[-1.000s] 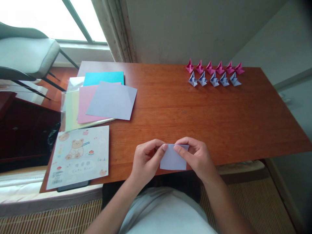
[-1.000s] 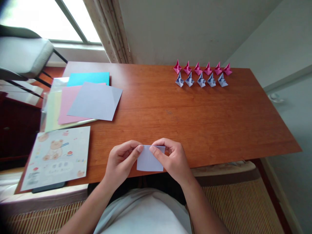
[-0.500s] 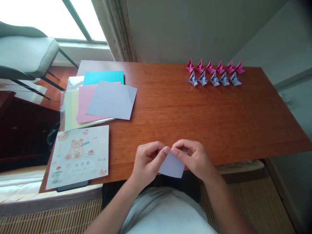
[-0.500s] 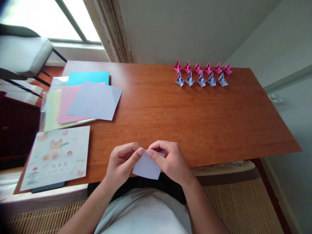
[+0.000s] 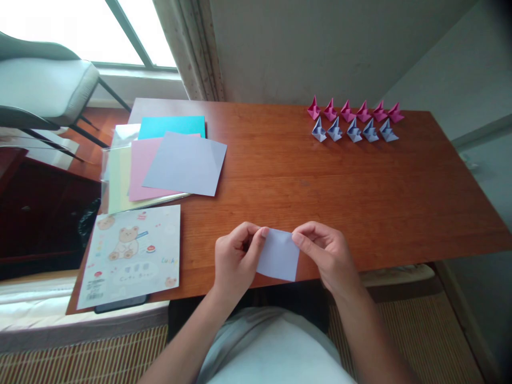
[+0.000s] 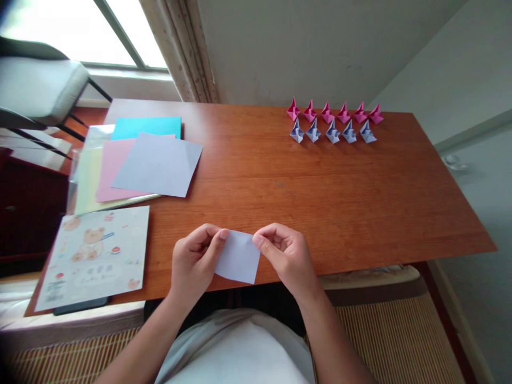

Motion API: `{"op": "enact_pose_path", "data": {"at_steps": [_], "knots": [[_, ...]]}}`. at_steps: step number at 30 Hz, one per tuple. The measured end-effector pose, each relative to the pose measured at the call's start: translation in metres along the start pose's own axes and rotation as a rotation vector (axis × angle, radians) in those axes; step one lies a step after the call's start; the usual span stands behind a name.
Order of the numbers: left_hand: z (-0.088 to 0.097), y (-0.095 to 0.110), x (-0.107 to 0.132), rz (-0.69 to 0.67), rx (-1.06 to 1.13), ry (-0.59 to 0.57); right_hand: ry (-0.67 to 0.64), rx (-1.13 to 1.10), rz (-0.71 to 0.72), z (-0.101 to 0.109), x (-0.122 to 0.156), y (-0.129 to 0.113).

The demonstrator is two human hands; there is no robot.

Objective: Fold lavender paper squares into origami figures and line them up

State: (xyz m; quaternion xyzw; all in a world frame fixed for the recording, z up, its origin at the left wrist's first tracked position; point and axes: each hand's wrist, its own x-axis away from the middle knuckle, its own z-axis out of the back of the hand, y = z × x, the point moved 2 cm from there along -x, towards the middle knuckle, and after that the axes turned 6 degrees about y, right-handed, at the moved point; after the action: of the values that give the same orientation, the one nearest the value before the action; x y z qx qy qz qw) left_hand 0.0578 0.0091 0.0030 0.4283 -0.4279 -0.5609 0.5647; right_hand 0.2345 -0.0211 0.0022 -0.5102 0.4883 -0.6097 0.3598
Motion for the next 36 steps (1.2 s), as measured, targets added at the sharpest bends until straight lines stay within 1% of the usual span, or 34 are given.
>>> {"op": "enact_pose_path", "data": {"at_steps": [3, 5, 9, 11, 14, 24, 32, 34, 36], "knots": [[0.002, 0.002, -0.001, -0.073, -0.092, 0.014, 0.046, -0.062, -0.008, -0.003, 0.001, 0.006], [0.003, 0.002, -0.001, -0.103, -0.118, 0.041, 0.034, -0.106, -0.045, -0.007, 0.003, 0.009], [0.003, 0.001, -0.001, -0.143, -0.137, 0.094, -0.102, -0.145, -0.144, -0.016, 0.007, 0.010], [0.003, -0.001, -0.001, -0.159, -0.150, 0.097, -0.125, -0.119, -0.138, -0.018, 0.008, 0.008], [0.004, -0.004, -0.002, -0.175, -0.178, 0.089, -0.082, -0.062, -0.100, -0.017, 0.007, 0.006], [0.006, -0.008, -0.004, -0.136, -0.135, 0.083, -0.115, -0.026, -0.107, -0.018, 0.007, 0.005], [0.006, -0.007, -0.006, -0.080, -0.032, 0.085, -0.026, 0.036, -0.022, -0.007, 0.002, 0.003], [0.006, -0.009, -0.007, -0.063, 0.010, 0.060, -0.008, 0.055, 0.000, -0.006, 0.001, 0.002], [0.006, -0.011, -0.007, -0.046, 0.059, 0.012, 0.004, 0.073, 0.014, -0.005, 0.001, 0.002]]}}
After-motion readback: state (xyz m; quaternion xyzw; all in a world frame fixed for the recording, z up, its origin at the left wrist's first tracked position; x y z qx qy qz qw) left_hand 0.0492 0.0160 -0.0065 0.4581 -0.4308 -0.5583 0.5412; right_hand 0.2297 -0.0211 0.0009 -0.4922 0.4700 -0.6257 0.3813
